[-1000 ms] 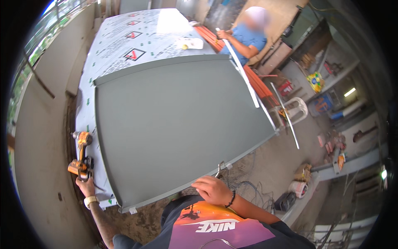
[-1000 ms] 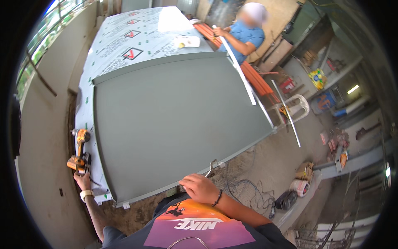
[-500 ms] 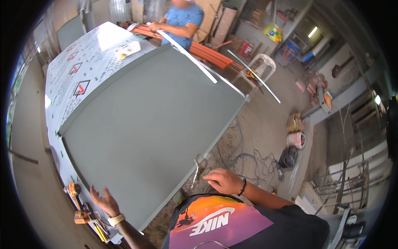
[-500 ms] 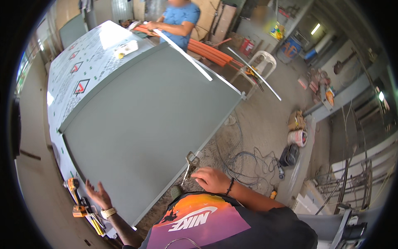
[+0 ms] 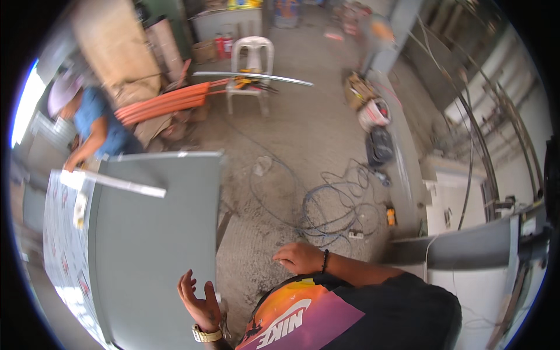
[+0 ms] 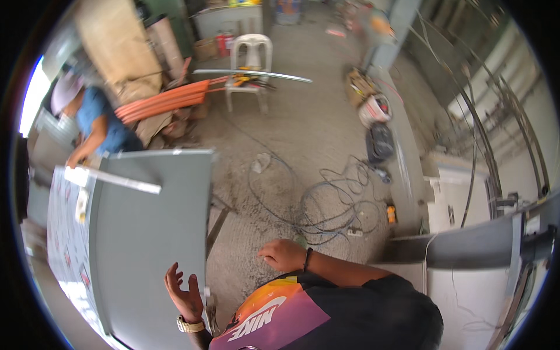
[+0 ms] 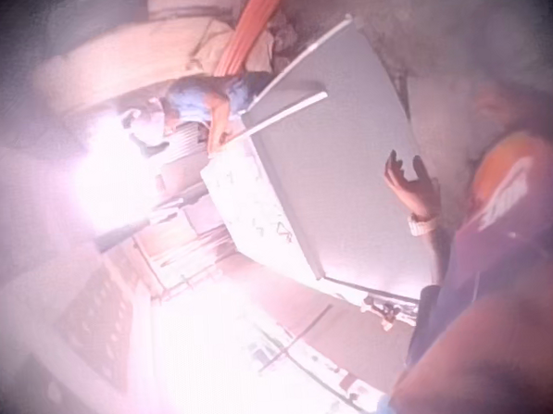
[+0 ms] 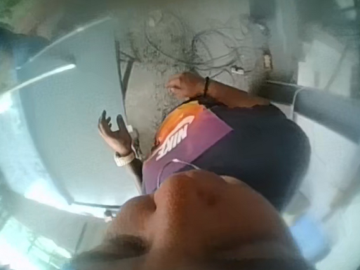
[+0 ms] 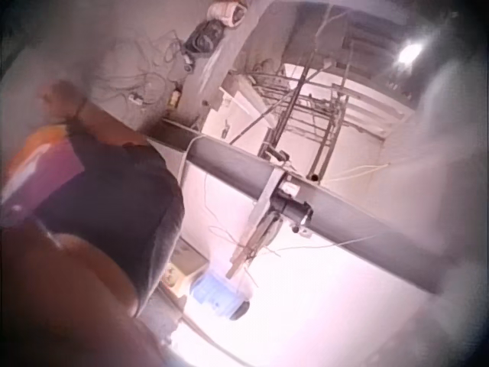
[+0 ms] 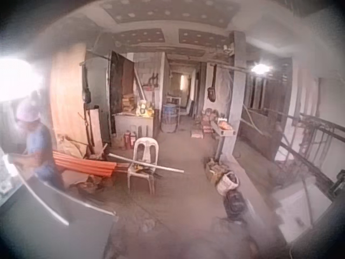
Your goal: The person assembles a metal frame by attaching brackets to a large panel using a cordless drill and pliers. They position brackets, drill screws, and adjust components while working at a construction site.
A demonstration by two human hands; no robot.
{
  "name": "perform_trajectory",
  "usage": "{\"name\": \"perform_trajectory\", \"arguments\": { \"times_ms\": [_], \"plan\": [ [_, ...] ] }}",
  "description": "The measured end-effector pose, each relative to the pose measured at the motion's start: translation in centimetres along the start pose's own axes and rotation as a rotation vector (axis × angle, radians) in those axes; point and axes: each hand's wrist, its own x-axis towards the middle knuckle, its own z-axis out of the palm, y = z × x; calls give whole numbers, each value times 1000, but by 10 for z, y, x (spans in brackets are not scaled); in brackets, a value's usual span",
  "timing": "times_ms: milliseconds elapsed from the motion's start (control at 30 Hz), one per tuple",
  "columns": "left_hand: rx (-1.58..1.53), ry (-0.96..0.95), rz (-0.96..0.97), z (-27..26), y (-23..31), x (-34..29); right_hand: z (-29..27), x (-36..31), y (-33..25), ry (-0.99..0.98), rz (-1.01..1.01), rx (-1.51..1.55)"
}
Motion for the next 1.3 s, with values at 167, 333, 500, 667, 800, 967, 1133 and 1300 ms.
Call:
{"name": "perform_trajectory", "arguments": {
  "times_ms": [167, 333, 500, 667, 800, 967, 1133, 1300],
  "plan": [
    [24, -252, 147, 124, 97, 70, -121, -20, 105, 121, 182, -42],
    [55, -455, 383, 220, 186, 139, -236, -36, 202, 344, 406, 18],
    [131, -672, 441, 317, 240, 220, -232, -62, 369, 536, 746, 64],
    [110, -837, 591, 420, 286, 323, -116, -178, 560, -327, 1094, -235],
    [232, -950, 777, 514, 352, 431, -113, -255, 533, -72, 1947, 413],
    [197, -940, 1018, 622, 486, 551, -225, -214, 557, 396, 1775, 399],
    [-159, -1149, 874, 796, 563, 625, -322, -139, 672, 730, 1526, 515],
    [54, -1205, 764, 1072, 377, 702, -410, -65, 809, 365, 1222, 11]
  ]
}}
